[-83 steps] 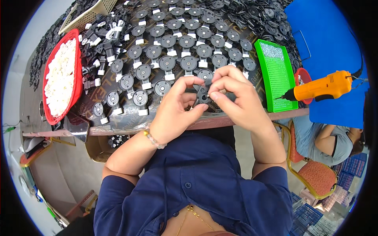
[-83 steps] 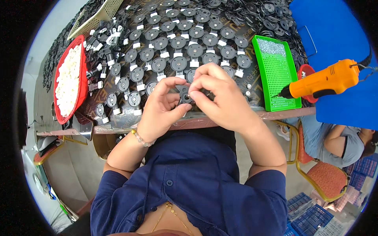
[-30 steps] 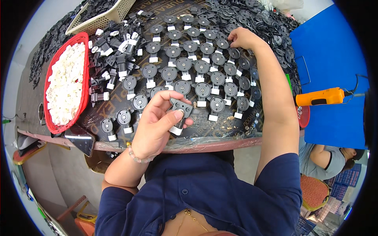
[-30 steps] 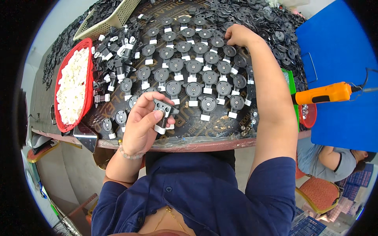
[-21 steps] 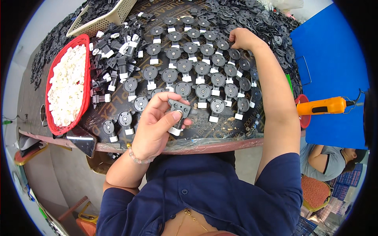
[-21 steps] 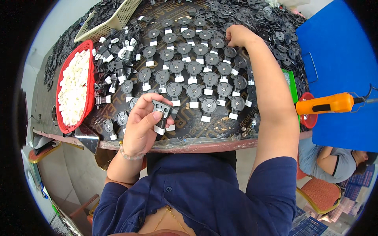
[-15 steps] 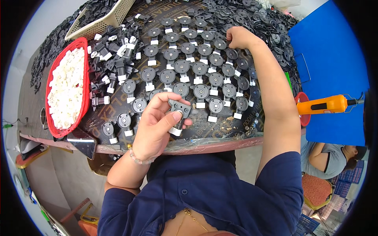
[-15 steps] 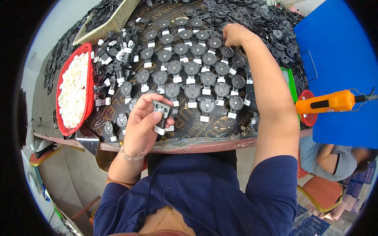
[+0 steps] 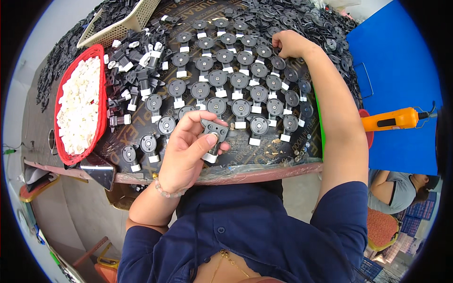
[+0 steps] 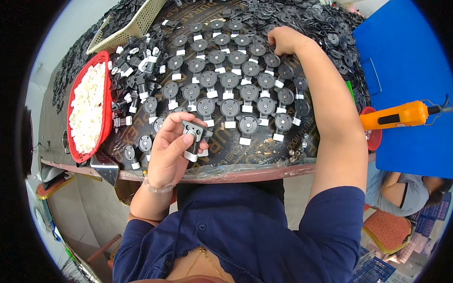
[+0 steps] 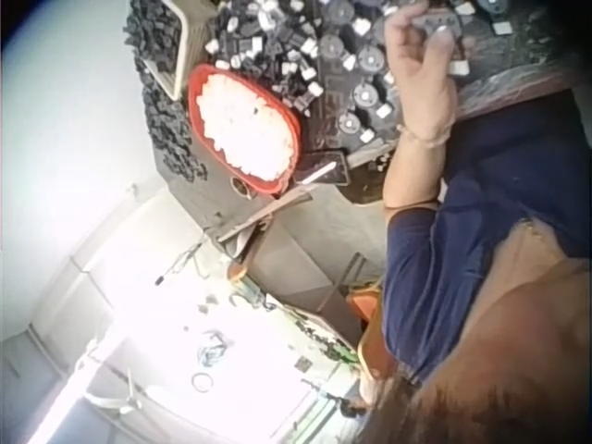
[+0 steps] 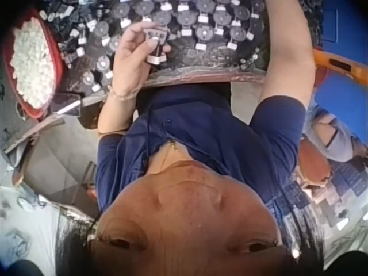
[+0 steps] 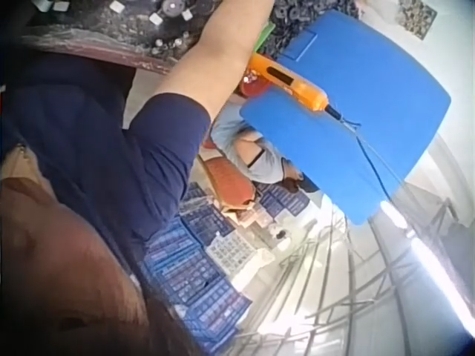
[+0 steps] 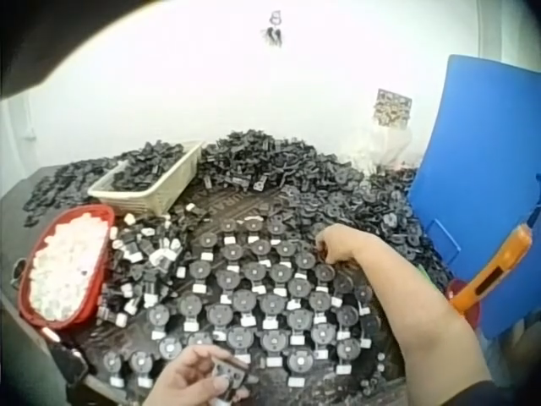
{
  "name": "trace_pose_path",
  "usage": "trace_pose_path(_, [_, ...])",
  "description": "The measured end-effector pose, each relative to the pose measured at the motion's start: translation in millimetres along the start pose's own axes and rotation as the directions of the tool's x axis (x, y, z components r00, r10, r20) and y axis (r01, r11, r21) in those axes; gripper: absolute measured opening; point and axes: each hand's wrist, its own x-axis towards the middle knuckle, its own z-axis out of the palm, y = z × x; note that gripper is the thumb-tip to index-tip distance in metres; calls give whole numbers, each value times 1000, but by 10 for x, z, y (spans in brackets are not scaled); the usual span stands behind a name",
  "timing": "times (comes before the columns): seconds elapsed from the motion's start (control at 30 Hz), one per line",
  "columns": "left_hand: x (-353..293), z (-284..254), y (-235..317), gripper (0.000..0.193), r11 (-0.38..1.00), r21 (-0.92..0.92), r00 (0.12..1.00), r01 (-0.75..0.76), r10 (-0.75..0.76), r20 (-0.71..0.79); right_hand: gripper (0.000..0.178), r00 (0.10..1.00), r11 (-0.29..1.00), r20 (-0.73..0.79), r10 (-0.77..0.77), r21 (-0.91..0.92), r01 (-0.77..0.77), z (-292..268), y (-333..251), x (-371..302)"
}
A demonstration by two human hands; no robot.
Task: Manually assembling small black and white plastic components at a factory workstation.
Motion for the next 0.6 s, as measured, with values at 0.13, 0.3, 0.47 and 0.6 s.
trace_pose_path(0.13, [2,-2,-2,34,1000,-13,1000,2,-2,21,39,989,993,-94,-114,-8,114,91,93,-16])
trace_pose_path(0.3, [-17,-13,-6,34,1000,-11,1000,3,-3,17,38,974,983,-137,-182,-15,182,98,152,-55])
trace_pose_path(0.47, [-25,-19,-3,34,1000,-17,1000,-7,7,0,37,981,984,-164,-103,128,125,6,96,17])
trace_pose_path(0.6, [-5,-6,5,34,1000,-18,1000,3,-3,-4,46,956,975,-234,-178,88,203,31,-124,144])
